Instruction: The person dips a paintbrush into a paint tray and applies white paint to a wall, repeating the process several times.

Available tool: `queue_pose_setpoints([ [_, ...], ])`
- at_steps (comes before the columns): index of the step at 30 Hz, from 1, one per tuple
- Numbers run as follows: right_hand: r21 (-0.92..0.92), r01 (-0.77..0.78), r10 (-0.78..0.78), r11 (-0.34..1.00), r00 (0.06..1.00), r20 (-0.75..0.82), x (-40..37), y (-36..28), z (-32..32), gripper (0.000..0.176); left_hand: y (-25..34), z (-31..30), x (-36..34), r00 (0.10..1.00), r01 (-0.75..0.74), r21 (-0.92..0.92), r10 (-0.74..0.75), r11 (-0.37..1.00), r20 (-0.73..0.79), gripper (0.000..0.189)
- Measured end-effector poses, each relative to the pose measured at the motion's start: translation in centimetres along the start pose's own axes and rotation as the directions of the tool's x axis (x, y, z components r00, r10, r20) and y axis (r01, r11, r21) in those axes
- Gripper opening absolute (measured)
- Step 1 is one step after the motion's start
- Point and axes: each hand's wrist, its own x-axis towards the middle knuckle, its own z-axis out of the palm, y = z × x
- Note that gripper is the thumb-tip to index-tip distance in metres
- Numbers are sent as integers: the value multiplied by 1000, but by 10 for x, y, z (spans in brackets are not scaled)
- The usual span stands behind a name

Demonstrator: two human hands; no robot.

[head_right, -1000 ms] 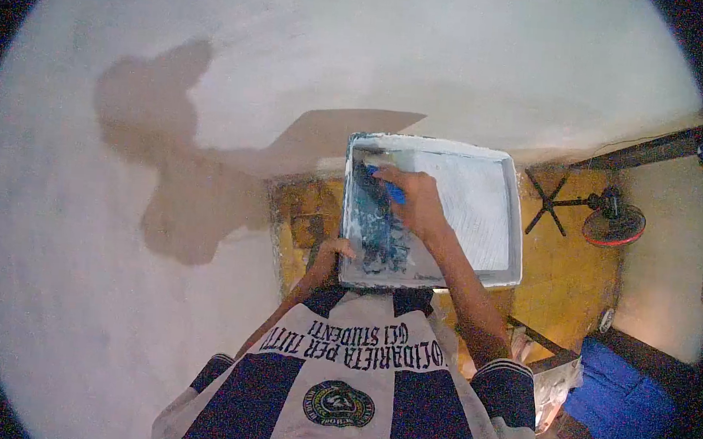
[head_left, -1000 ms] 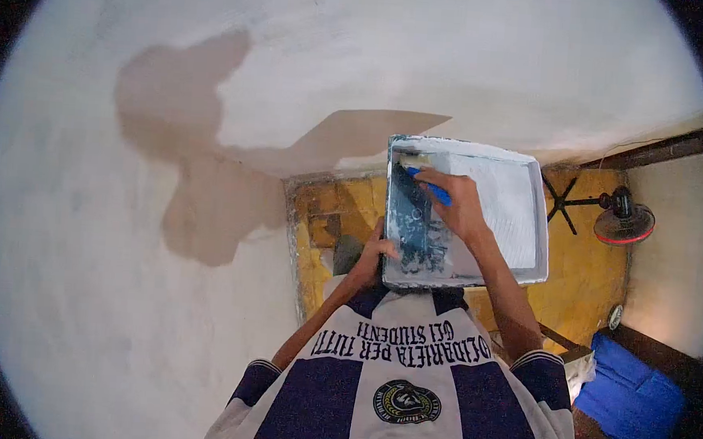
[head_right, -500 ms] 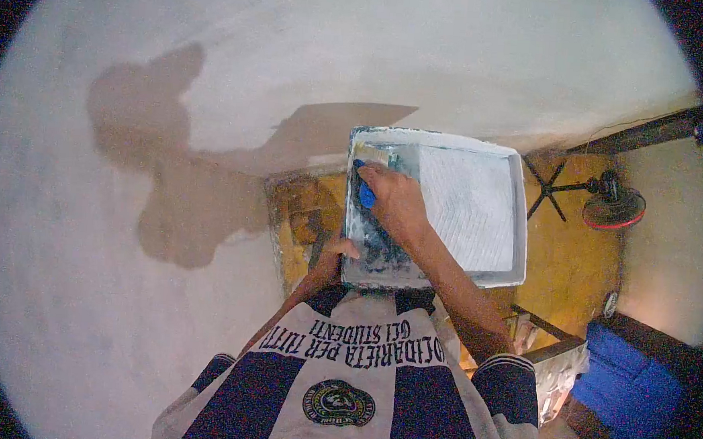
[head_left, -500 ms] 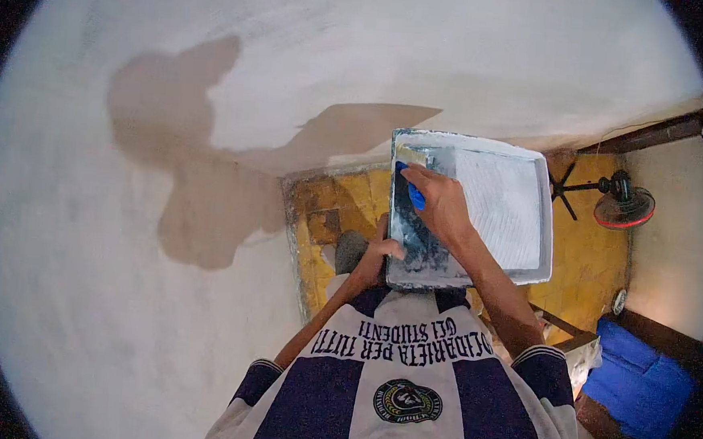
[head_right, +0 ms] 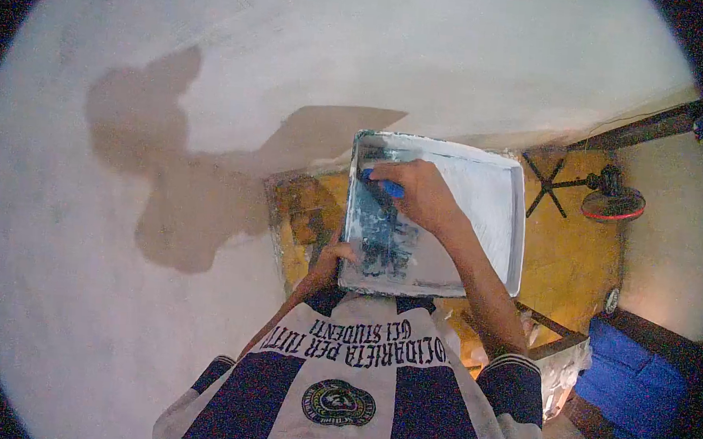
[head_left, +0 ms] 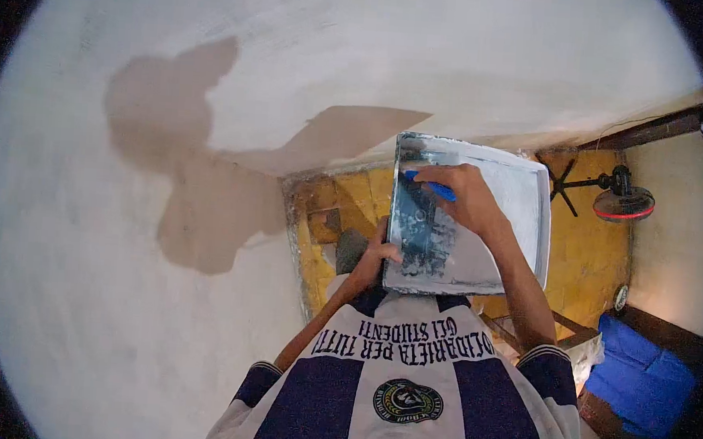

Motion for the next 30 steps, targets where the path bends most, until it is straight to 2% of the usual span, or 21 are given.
queue_pose_setpoints([
  [2, 57, -35, 37, 998, 998, -44, -3, 4, 2, 46, 35, 9, -11, 999, -8, 31, 6, 1000, 48, 86],
  [4, 62, 12, -4, 998, 993, -121, -5, -2, 2, 45, 50, 15, -17, 996, -4, 64, -1, 998, 84, 85],
  [5, 64, 33, -23, 997, 987, -161, -6, -5, 2, 45, 44, 12, -16, 997, -7, 74, 1, 997, 78, 84],
  [7, -30, 32, -36, 999, 992, -123, -6, 4, 15, 46, 22, 4, -7, 998, 4, 17, -6, 1000, 63, 81],
  [9, -70, 48, -55, 996, 994, -96, -10, 9, 20, 50, 2, 4, 3, 999, 28, -121, -23, 992, 43, 78],
  [11, -56, 83, -87, 995, 993, -78, -17, 12, 17, 57, 7, -1, -10, 998, -20, 34, 18, 999, 64, 79],
  [13, -13, 89, -90, 996, 984, -156, -21, 9, 17, 52, -9, -7, -12, 999, 2, 26, -3, 1000, 42, 81],
  [14, 7, 91, -88, 996, 977, -195, -23, 8, 17, 50, -44, -17, 1, 999, 45, -60, -44, 997, 16, 83],
  [16, 18, 77, -75, 997, 992, -99, -25, 4, 21, 49, -52, -17, 3, 995, 88, -152, -93, 984, -26, 71],
  [17, 24, 70, -69, 997, 996, -54, -26, 2, 22, 48, -54, -19, 0, 994, 88, -155, -97, 984, -47, 59],
  [20, -90, 116, -118, 989, 993, -13, -33, 7, 40, 47, -11, -1, -16, 989, 89, -164, -106, 983, -102, 24],
  [22, -107, 140, -142, 984, 990, -15, -34, 5, 39, 45, 29, 23, -28, 990, 92, -167, -108, 982, -93, 31],
  [23, -94, 145, -148, 985, 989, -19, -32, 5, 38, 44, 65, 40, -30, 992, 92, -168, -104, 981, -65, 53],
  [25, -74, 128, -129, 989, 992, -7, -28, 2, 36, 43, 87, 49, -31, 991, 114, -188, -126, 975, -54, 77],
  [28, -34, 69, -68, 997, 998, 16, -28, 1, 32, 41, 64, 41, -27, 980, 168, -259, -190, 951, -60, 80],
  [29, -8, 63, -63, 998, 998, 5, -26, 4, 30, 38, 21, 23, -18, 981, 172, -289, -191, 942, -38, 80],
  [30, 21, 57, -57, 998, 998, -5, -25, 8, 27, 35, 21, 22, -17, 980, 179, -253, -196, 951, -42, 79],
])
